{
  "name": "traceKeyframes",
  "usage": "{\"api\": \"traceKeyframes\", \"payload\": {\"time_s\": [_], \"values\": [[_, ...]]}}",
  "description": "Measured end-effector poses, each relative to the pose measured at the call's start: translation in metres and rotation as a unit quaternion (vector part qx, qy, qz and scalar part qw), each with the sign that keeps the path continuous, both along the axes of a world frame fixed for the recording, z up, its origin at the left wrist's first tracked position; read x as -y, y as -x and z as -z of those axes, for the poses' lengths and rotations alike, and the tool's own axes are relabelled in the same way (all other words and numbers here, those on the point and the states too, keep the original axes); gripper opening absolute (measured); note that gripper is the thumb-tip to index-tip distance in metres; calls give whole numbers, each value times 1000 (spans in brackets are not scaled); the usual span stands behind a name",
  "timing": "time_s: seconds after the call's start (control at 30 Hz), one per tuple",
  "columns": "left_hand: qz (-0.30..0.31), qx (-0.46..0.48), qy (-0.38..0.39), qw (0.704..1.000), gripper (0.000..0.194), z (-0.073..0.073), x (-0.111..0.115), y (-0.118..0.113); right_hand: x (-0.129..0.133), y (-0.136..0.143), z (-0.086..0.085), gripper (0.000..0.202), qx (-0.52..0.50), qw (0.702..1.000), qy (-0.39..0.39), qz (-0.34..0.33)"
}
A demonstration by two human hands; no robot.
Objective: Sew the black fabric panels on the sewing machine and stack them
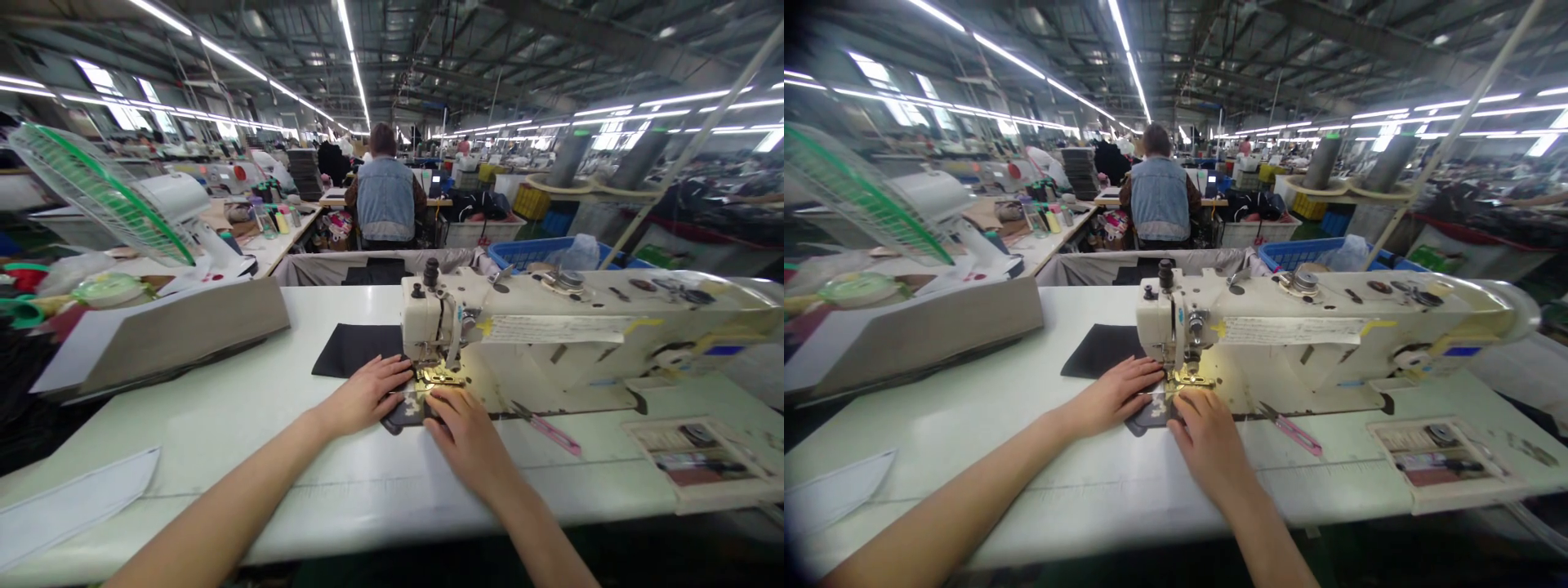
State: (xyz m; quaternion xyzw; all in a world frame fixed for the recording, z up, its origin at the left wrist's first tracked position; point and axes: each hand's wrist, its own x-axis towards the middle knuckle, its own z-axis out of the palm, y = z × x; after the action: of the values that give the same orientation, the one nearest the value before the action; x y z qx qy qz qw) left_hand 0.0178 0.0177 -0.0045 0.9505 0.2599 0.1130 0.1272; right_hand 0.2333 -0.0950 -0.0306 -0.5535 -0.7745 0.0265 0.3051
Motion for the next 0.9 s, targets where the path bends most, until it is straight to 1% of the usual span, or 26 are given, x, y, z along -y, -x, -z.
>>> {"api": "traceKeyframes", "payload": {"time_s": [0.2, 0.43, 0.5, 0.57, 0.63, 0.67, 0.77, 0.9], "values": [[0, -9, -4, 1000, 42, -3, 2, -1, 10, 2, 9, 33, -32, 999, -4, 4], [-10, -5, -18, 1000, 43, 1, -1, -1, 8, 3, 4, 32, -34, 999, -7, 5], [-33, -14, -24, 999, 46, 3, -1, -1, 9, 3, 5, 30, -39, 999, -11, 4], [-71, -28, -35, 996, 54, 6, -1, -2, 10, 1, 7, 28, -50, 999, -19, 10], [-100, -41, -43, 993, 62, 7, 1, -2, 12, -2, 9, 25, -66, 997, -28, 29], [-107, -48, -43, 992, 62, 7, 2, -1, 13, -4, 10, 24, -73, 996, -31, 41], [-117, -76, -36, 990, 55, 2, 5, 4, 15, -9, 13, 21, -85, 994, -37, 64], [-123, -98, -50, 986, 43, -8, 8, 12, 15, -13, 15, 21, -84, 994, -36, 58]]}}
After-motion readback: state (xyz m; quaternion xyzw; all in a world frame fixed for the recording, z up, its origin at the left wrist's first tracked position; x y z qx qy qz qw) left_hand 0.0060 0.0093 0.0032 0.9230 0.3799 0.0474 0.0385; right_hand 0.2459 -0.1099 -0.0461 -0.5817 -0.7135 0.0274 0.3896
